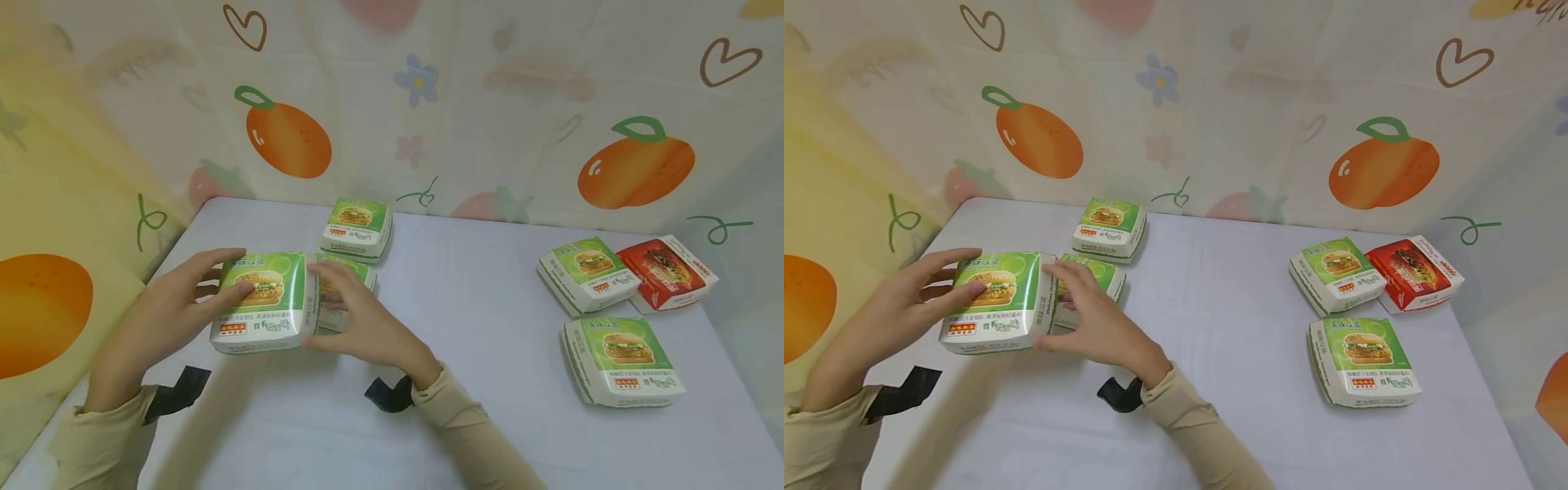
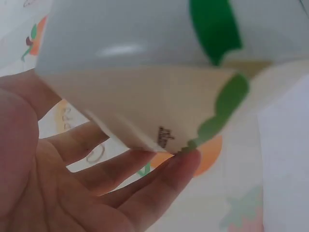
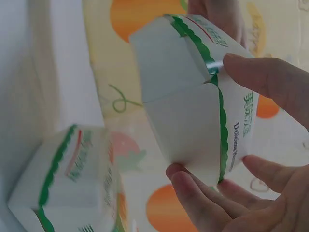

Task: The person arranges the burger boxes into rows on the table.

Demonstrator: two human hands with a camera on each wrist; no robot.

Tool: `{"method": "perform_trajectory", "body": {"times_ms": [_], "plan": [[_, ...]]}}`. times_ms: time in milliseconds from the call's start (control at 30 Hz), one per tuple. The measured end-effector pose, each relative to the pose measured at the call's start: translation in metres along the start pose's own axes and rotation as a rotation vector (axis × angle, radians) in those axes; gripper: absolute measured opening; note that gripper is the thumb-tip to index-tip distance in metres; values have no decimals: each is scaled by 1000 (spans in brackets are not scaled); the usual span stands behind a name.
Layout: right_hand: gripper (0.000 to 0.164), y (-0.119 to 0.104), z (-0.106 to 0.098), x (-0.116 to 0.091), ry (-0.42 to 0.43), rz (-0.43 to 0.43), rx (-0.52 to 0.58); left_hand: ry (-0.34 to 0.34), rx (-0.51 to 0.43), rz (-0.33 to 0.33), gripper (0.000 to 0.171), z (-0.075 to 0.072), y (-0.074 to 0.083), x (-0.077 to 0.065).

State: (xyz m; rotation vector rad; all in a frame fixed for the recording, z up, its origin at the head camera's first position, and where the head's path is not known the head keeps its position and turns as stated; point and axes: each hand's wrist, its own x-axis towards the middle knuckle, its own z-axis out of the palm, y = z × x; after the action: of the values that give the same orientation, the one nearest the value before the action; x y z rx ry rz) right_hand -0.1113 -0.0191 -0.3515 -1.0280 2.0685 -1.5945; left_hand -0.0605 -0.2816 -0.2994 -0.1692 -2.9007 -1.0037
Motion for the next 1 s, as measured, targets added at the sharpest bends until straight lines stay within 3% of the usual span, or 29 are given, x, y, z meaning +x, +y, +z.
{"method": "perform_trajectory", "body": {"times_ms": [133,300,433,633,1000], "plan": [[93,2,-16,-1,24,5,18,12,-70,37,57,9,10,13],[91,5,-36,-5,55,28,19,-32,-137,-29,67,18,20,27],[91,10,-53,-11,65,40,22,-39,-192,-20,68,28,29,38],[91,16,-78,-20,72,54,31,-33,-260,18,66,45,38,54],[90,20,-104,-32,133,117,35,23,-365,18,64,75,55,75]]}}
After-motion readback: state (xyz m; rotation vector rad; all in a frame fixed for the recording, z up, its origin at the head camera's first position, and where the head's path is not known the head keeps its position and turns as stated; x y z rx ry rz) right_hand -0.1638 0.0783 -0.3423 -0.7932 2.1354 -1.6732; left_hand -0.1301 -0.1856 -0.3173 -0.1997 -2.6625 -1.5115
